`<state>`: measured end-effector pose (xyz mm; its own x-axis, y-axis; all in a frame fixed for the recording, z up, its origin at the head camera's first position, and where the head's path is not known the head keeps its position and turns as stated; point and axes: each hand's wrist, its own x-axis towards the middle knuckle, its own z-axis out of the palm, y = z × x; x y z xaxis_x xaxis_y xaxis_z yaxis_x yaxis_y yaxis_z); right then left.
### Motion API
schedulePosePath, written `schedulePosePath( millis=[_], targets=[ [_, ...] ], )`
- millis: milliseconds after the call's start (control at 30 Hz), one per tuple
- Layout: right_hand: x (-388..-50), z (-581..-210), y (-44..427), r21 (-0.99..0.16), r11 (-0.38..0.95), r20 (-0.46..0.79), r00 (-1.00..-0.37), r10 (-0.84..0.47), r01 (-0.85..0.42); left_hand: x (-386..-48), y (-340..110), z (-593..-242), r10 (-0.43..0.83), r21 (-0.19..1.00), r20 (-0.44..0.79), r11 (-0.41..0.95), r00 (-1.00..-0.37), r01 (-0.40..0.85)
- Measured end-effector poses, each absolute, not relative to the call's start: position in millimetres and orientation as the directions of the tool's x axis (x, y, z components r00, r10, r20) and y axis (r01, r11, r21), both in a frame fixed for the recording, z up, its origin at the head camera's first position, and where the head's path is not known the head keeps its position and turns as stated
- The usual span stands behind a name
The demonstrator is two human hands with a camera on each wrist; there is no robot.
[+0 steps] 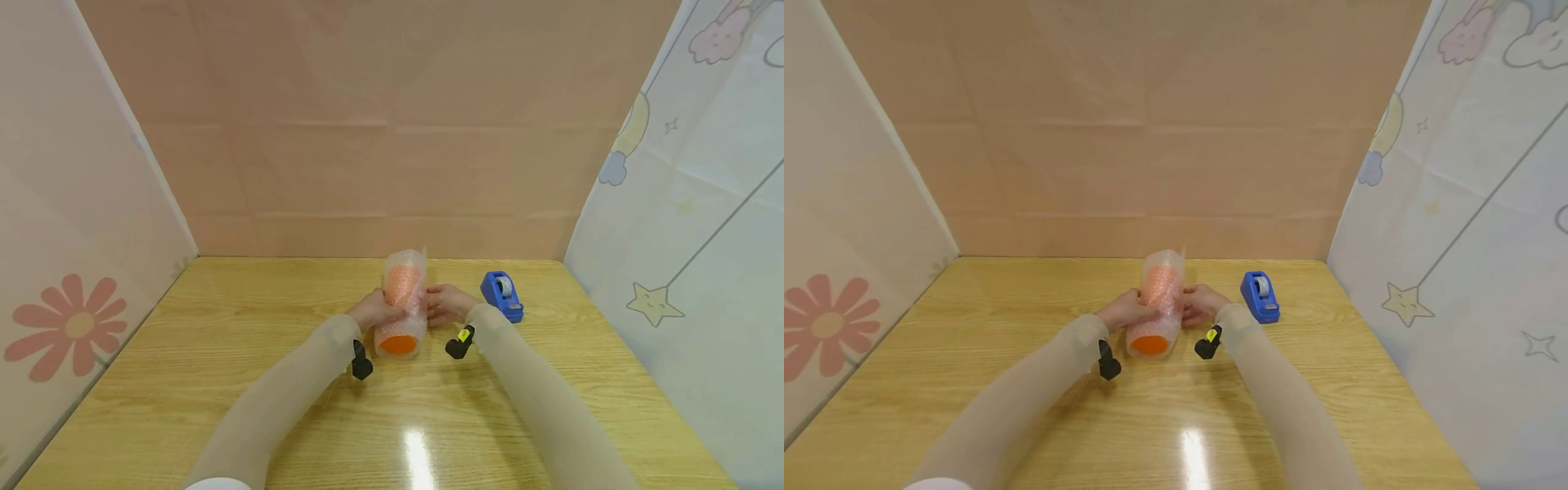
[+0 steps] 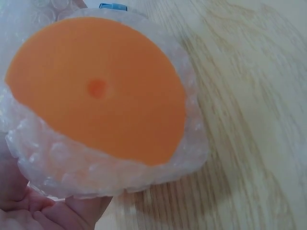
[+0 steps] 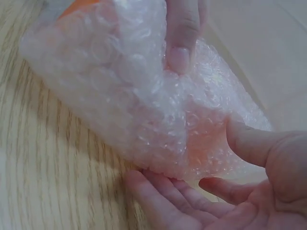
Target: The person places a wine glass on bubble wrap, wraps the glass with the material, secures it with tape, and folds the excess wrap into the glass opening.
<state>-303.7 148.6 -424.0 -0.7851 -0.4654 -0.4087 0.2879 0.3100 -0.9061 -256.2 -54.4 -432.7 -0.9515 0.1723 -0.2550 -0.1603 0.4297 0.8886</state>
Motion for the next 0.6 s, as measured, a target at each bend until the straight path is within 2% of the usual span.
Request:
schedulePosePath(
  millis=[300, 467, 600],
  targets=[
    [-301, -424, 148, -0.915, 0.285, -0.394, -0.782, -0.482, 0.285, -255, -55, -434, 0.188, 0.897, -0.253, 0.414, -0.949, -0.157],
    [-299, -418, 150, -0.939, 0.223, -0.34, -0.81, -0.478, 0.263, -252, -56, -425, 0.211, 0.92, -0.157, 0.386, -0.965, -0.065],
    [-298, -405, 151, -0.975, 0.119, -0.223, -0.839, -0.497, 0.189, -252, -57, -412, 0.158, 0.917, -0.05, 0.399, -0.986, 0.017]
  ],
)
